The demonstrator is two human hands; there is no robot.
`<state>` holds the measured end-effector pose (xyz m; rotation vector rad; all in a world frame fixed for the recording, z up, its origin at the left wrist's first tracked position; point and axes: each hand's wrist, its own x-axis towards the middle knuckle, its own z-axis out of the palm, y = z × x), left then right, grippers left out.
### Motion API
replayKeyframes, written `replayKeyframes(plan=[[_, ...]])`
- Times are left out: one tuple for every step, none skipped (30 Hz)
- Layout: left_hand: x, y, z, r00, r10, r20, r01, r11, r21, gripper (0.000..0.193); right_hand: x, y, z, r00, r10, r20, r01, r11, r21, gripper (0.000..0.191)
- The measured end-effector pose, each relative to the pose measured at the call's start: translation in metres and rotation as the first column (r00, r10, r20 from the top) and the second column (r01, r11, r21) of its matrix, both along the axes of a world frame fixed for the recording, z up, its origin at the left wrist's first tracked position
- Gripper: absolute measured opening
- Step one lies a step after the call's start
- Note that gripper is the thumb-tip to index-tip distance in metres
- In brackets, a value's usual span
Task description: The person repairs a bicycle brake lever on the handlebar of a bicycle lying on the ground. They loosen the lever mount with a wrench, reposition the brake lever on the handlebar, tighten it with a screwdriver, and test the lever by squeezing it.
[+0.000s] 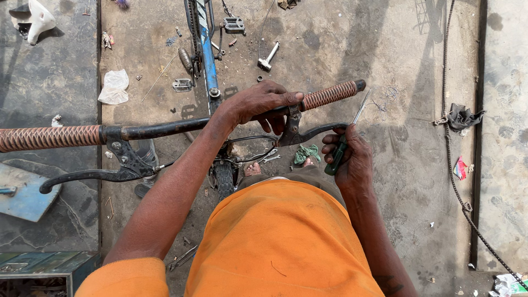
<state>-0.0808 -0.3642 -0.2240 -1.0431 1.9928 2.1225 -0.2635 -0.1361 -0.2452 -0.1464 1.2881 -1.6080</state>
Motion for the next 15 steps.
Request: replayKeyframes(plan=[[-0.0006, 0.0004, 0.0002, 1.0, 0.011, 0.014, -0.011, 1.0, 0.025, 0.076, 0.0004, 0.0021, 0.0, 1.0, 0.005, 0.0, -0.005, 1.0, 0.009, 0.042], [-0.001, 0.0001, 0.0003, 0.999, 0.021, 0.027, -0.022, 0.999, 0.046, 0.078, 0.0006, 0.003, -0.0005, 1.0, 0.009, 0.0, -0.009, 1.0, 0.015, 0.042], [-0.0016, -0.0001, 0.0003, 0.999, 0.031, 0.04, -0.034, 0.997, 0.069, 0.081, 0.0005, 0.0038, -0.0011, 1.0, 0.006, 0.001, -0.006, 1.0, 0.022, 0.041], [-0.0018, -0.0005, -0.0001, 0.999, 0.031, 0.044, -0.033, 0.998, 0.059, 0.081, 0.0007, 0.0044, -0.0019, 1.0, 0.004, 0.004, -0.004, 1.0, 0.03, 0.041], [-0.0022, -0.0006, -0.0006, 0.998, 0.03, 0.047, -0.032, 0.998, 0.05, 0.082, 0.0004, 0.0054, -0.0026, 1.0, 0.001, 0.006, -0.001, 0.999, 0.039, 0.04], [-0.0023, -0.001, -0.0012, 0.998, 0.029, 0.049, -0.031, 0.999, 0.04, 0.082, -0.0001, 0.0055, -0.0036, 1.0, 0.003, 0.003, -0.003, 0.999, 0.048, 0.039], [-0.0025, -0.0011, -0.0019, 0.999, 0.008, 0.039, -0.008, 1.0, 0.015, 0.081, -0.001, 0.0053, -0.0047, 1.0, 0.005, 0.001, -0.005, 0.998, 0.058, 0.038], [-0.0025, -0.0014, -0.0025, 0.999, -0.014, 0.03, 0.014, 1.0, -0.011, 0.079, -0.0016, 0.0052, -0.0057, 1.0, 0.008, -0.002, -0.008, 0.998, 0.068, 0.037], [-0.0024, -0.0011, -0.003, 0.999, -0.035, 0.021, 0.035, 0.999, -0.036, 0.078, -0.0022, 0.0058, -0.0065, 1.0, 0.008, -0.001, -0.008, 0.998, 0.065, 0.037], [-0.0021, -0.0011, -0.0033, 0.999, -0.037, 0.013, 0.038, 0.998, -0.054, 0.077, -0.0027, 0.0058, -0.0072, 1.0, 0.008, -0.001, -0.008, 0.998, 0.061, 0.036], [-0.0019, -0.0011, -0.0033, 0.999, -0.04, 0.004, 0.04, 0.996, -0.076, 0.076, -0.0032, 0.006, -0.0076, 1.0, 0.007, -0.002, -0.007, 0.999, 0.054, 0.036], [-0.0015, -0.0013, -0.0029, 0.999, -0.042, -0.006, 0.041, 0.995, -0.096, 0.075, -0.0033, 0.0061, -0.0077, 1.0, 0.011, -0.002, -0.011, 0.998, 0.056, 0.035], [-0.0011, -0.0012, -0.0023, 0.999, -0.041, -0.013, 0.04, 0.996, -0.083, 0.075, -0.0031, 0.0069, -0.0073, 1.0, 0.014, -0.001, -0.014, 0.998, 0.06, 0.034], [-0.0005, -0.0015, -0.0014, 0.999, -0.04, -0.021, 0.039, 0.997, -0.07, 0.075, -0.0024, 0.0074, -0.0067, 1.0, 0.018, -0.001, -0.018, 0.998, 0.064, 0.033], [-0.0001, -0.0021, -0.0001, 0.999, -0.039, -0.029, 0.038, 0.998, -0.058, 0.074, -0.0014, 0.008, -0.0056, 1.0, 0.021, 0.0, -0.021, 0.997, 0.069, 0.033]])
